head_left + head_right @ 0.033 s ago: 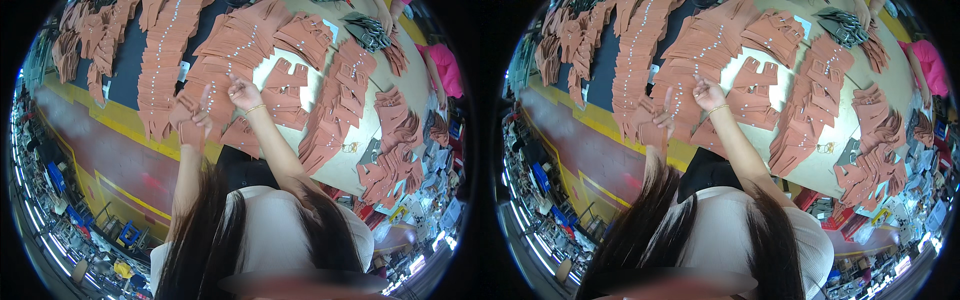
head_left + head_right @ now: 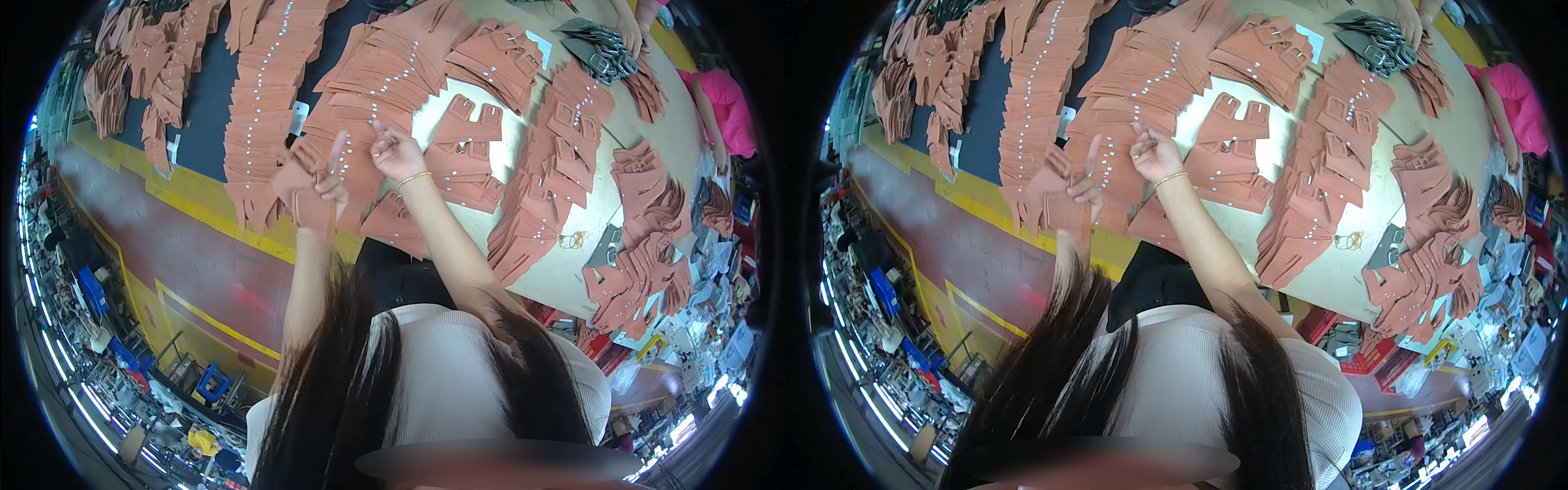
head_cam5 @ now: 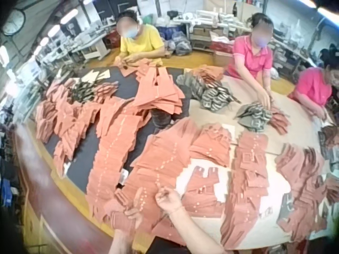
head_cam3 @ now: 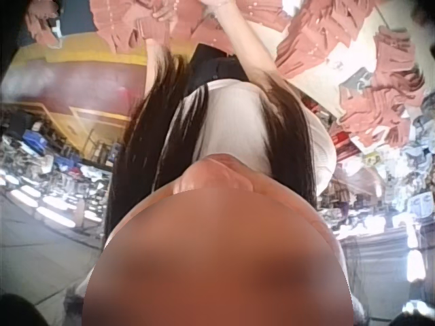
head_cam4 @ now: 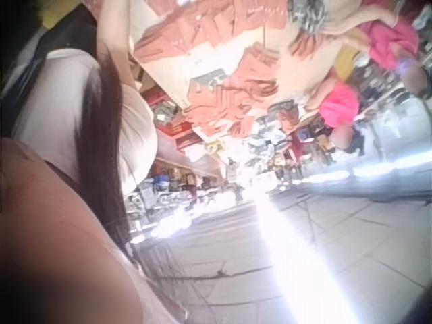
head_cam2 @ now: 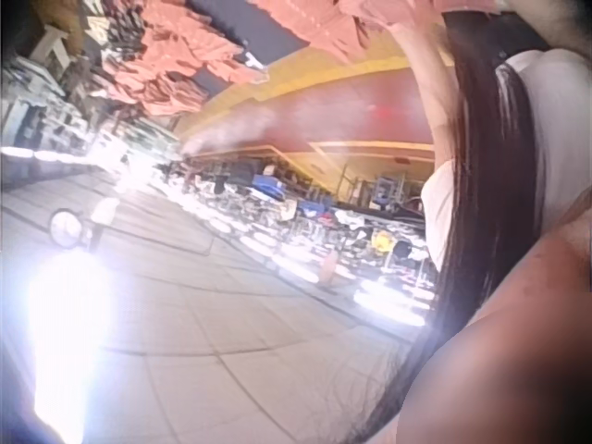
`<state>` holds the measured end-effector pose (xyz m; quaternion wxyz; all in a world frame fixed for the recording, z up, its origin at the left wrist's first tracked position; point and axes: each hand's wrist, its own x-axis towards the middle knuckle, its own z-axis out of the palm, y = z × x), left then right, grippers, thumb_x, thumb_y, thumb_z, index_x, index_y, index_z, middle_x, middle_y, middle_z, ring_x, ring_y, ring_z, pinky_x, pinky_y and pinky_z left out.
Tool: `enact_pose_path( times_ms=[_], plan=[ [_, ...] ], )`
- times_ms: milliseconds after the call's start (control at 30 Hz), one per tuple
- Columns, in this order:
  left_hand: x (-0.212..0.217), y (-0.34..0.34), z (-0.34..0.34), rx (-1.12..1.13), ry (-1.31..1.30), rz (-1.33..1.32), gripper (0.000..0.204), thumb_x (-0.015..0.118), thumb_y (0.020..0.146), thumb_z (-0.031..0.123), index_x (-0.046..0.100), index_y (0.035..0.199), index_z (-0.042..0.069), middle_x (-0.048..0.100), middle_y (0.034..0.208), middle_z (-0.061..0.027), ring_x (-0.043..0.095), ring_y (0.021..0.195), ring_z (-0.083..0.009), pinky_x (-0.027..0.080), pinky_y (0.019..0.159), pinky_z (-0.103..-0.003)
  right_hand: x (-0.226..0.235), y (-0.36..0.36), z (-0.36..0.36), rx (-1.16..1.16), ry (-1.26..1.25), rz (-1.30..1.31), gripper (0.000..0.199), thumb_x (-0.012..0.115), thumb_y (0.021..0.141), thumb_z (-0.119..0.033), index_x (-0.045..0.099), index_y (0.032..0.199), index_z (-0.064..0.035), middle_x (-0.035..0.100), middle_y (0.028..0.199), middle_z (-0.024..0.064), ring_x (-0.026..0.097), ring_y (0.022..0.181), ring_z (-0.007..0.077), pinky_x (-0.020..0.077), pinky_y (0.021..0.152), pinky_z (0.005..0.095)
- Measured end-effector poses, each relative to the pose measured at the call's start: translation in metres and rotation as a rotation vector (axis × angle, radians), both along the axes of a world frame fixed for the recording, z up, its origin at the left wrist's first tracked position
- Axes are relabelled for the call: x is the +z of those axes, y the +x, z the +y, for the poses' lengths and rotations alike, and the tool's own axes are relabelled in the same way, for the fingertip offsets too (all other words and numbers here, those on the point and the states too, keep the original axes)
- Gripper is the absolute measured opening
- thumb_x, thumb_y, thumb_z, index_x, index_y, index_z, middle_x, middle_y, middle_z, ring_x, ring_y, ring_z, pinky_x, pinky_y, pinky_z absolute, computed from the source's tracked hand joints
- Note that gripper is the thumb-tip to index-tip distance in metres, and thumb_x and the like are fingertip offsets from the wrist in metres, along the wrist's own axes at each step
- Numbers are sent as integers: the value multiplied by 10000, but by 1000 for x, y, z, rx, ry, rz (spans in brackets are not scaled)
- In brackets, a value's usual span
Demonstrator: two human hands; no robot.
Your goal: The person folds small pink fabric pieces on a table and stacks them into neat piles. They then handle a stack of grey fabric pieces with buckles, separating and restacking them.
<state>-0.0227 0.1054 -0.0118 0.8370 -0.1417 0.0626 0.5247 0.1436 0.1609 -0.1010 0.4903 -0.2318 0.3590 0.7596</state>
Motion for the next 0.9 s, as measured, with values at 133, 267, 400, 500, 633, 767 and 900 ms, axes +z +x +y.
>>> enact_pose_path(
  times_ms=[133, 267, 400, 500, 633, 767, 900],
  plan=[
    [-15, 18, 40, -37, -74, -125, 900, 634, 765, 105, 52, 1449, 49, 552, 946, -75, 532, 688, -108, 446, 631, -225, -1, -7, 3, -27, 58, -43, 140, 431, 945, -114, 487, 1058, -54, 632, 977, 43, 522, 542, 54, 456, 503, 213],
    [-24, 23, 61, -67, -187, -52, 957, 657, 748, 179, 18, 1434, -12, 540, 801, -62, 543, 710, -127, 444, 631, -224, -6, -4, 9, 106, 107, -110, 111, 499, 929, -163, 511, 1000, -78, 633, 997, 38, 505, 522, 22, 425, 448, 162],
    [-36, 25, 72, -62, -272, 93, 916, 619, 785, 277, 37, 1421, -34, 496, 1102, -169, 560, 756, -143, 452, 613, -247, -10, -6, 12, 196, 116, -289, 128, 541, 914, -195, 521, 984, -90, 638, 1000, 43, 485, 493, 3, 399, 412, 121],
    [-41, 26, 83, -43, -293, 310, 817, 579, 821, 322, 112, 1421, 22, 307, 1355, -237, 573, 798, -151, 471, 620, -268, -10, -10, 15, 165, 97, -326, 105, 536, 915, -182, 531, 971, -93, 652, 937, 44, 476, 475, 3, 389, 399, 107],
    [-36, 20, 93, -126, -338, 349, 514, 479, 848, 248, 347, 1285, 13, 295, 1375, -276, 638, 787, -198, 523, 564, -305, -10, -10, 13, 160, 97, -317, 85, 528, 917, -168, 541, 968, -101, 658, 852, 37, 486, 484, 11, 396, 408, 114],
    [-33, 22, 100, -155, -382, 358, 420, 447, 849, 204, 458, 1196, -32, 400, 1311, -285, 664, 796, -215, 549, 537, -311, -7, -12, 12, 165, 78, -369, 76, 532, 914, -166, 546, 959, -106, 652, 810, 27, 487, 488, 17, 395, 411, 124],
    [-40, 31, 116, -161, -368, 419, 478, 469, 842, 188, 387, 1244, -56, 440, 1257, -279, 662, 796, -208, 545, 530, -291, -2, -12, 15, 182, 46, -392, 64, 550, 905, -166, 560, 934, -110, 641, 786, 17, 475, 489, 13, 374, 405, 134]
  ],
)
